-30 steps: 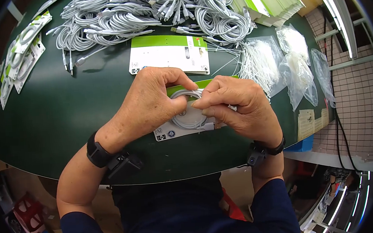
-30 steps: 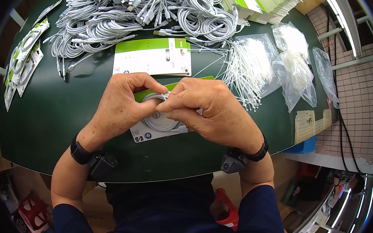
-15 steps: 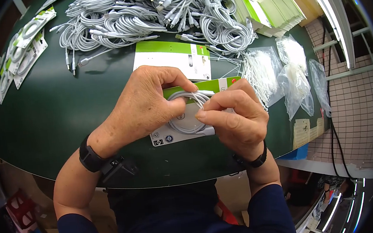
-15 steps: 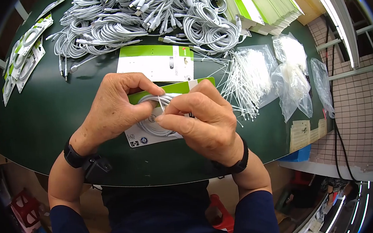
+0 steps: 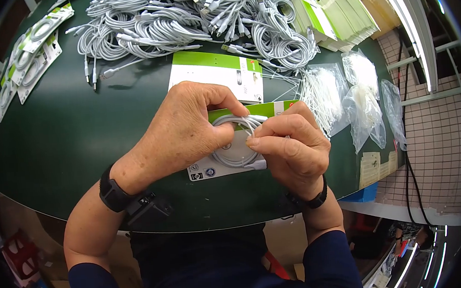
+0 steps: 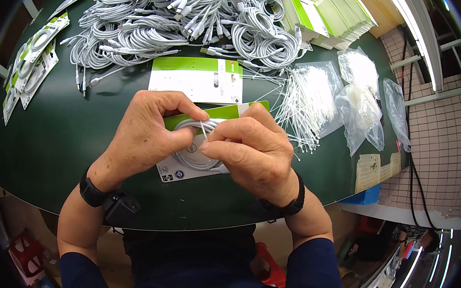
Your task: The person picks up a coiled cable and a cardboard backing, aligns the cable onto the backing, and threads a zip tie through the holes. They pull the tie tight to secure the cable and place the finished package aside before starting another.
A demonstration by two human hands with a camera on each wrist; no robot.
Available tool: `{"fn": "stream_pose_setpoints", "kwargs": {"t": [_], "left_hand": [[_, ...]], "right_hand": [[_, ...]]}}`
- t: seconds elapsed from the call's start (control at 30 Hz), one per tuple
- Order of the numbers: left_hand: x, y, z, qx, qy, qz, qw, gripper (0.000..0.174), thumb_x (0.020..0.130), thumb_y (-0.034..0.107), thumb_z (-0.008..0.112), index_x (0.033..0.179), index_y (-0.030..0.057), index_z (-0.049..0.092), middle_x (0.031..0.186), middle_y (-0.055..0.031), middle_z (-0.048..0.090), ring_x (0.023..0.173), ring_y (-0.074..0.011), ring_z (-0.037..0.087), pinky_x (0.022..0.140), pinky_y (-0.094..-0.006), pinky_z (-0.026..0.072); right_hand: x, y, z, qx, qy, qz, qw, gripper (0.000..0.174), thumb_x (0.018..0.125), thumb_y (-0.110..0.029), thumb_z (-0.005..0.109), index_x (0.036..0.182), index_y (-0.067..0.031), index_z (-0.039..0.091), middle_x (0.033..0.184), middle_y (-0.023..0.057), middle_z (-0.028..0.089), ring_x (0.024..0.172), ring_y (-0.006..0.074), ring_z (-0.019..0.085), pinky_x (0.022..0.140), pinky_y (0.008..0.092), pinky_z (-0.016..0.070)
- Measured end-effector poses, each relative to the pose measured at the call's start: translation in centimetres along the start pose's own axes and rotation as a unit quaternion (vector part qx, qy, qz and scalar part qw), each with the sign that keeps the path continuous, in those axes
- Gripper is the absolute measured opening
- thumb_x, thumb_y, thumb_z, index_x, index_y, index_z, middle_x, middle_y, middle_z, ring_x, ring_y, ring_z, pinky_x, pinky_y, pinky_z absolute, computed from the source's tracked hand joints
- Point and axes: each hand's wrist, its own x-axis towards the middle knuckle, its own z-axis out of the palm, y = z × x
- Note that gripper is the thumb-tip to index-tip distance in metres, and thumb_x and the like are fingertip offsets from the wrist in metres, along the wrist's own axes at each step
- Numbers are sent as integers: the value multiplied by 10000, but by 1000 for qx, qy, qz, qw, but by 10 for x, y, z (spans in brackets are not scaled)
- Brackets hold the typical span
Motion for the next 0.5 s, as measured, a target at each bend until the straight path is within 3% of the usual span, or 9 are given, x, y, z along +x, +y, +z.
{"fn": "stream_pose_setpoints", "kwargs": {"t": [0.17, 0.3, 0.5], "left_hand": [[0, -3, 1, 10, 0, 5, 1000, 236, 785, -27, 690, 987, -15, 812, 931, -80, 799, 886, -89, 710, 833, -250, 575], [0, -3, 2, 11, 4, 9, 1000, 226, 784, -25, 703, 982, -16, 811, 925, -79, 797, 886, -87, 709, 831, -249, 575], [0, -6, 3, -2, -11, -5, 1000, 200, 809, -12, 720, 991, -11, 803, 926, -57, 788, 885, -73, 697, 820, -250, 571]], "right_hand": [[-1, 3, 2, -1, -4, 4, 1000, 307, 740, 52, 867, 961, -151, 801, 922, -2, 736, 764, 178, 588, 629, 287, 465], [1, 4, 7, 5, 17, -12, 1000, 341, 657, 39, 811, 955, -126, 806, 943, -5, 731, 741, 186, 566, 608, 299, 467], [4, 5, 5, -52, -39, -39, 997, 337, 694, 34, 874, 981, -125, 797, 889, 19, 727, 687, 197, 578, 584, 315, 464]]}}
